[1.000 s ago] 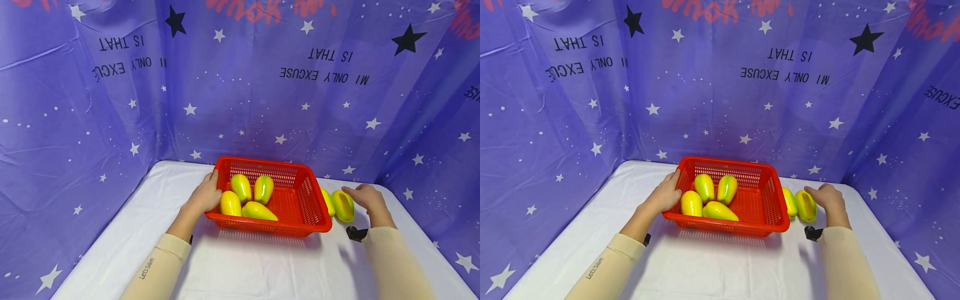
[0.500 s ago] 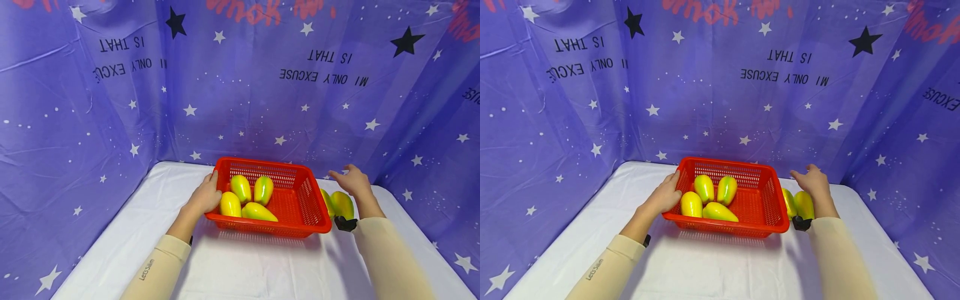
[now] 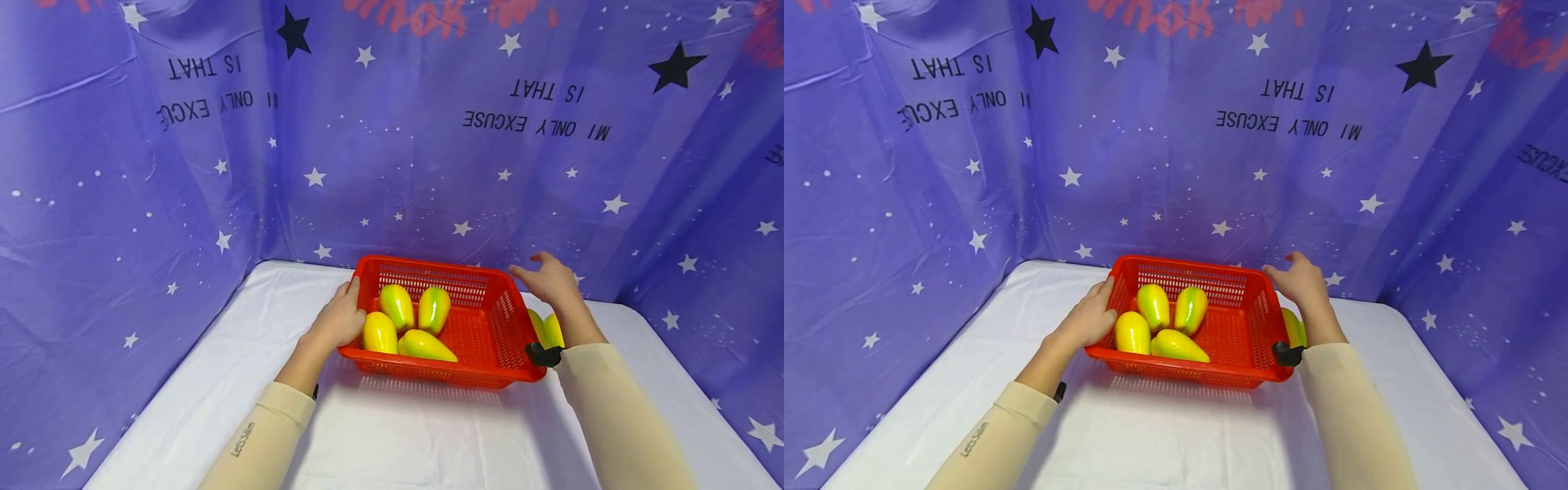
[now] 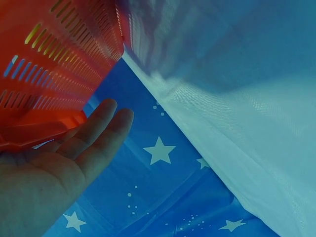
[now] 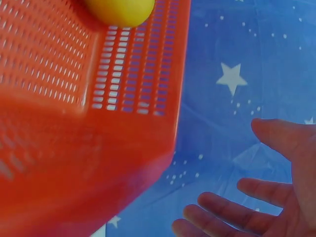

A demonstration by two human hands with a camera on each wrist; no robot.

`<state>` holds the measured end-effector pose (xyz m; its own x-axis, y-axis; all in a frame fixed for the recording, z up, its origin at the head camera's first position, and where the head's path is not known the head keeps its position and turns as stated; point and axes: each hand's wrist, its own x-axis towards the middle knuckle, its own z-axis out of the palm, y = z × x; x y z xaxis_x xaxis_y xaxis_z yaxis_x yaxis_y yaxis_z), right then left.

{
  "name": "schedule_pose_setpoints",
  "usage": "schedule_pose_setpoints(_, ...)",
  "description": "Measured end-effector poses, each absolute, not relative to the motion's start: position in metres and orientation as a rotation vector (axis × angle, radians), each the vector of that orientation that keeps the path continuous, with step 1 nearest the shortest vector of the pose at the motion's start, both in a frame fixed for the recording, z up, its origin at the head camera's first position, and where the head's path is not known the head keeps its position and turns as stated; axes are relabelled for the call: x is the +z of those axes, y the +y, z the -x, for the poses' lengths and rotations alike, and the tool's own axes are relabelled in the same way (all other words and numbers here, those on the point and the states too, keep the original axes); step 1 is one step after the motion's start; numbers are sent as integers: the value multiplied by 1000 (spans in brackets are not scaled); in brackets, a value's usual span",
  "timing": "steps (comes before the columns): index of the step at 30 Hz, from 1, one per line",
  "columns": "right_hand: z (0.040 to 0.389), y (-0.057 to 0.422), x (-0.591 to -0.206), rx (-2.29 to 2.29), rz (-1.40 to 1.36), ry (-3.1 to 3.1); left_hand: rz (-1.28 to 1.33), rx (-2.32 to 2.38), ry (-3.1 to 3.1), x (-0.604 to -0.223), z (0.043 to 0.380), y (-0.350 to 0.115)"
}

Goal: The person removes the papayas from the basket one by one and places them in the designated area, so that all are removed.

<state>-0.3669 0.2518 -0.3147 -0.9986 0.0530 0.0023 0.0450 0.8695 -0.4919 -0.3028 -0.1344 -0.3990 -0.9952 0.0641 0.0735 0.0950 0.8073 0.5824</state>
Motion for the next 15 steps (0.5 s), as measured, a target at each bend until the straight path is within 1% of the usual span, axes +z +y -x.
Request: schedule_pose_setpoints(15, 370, 204, -307, 874, -25, -2996, 93, -991, -2941, -402, 304, -133)
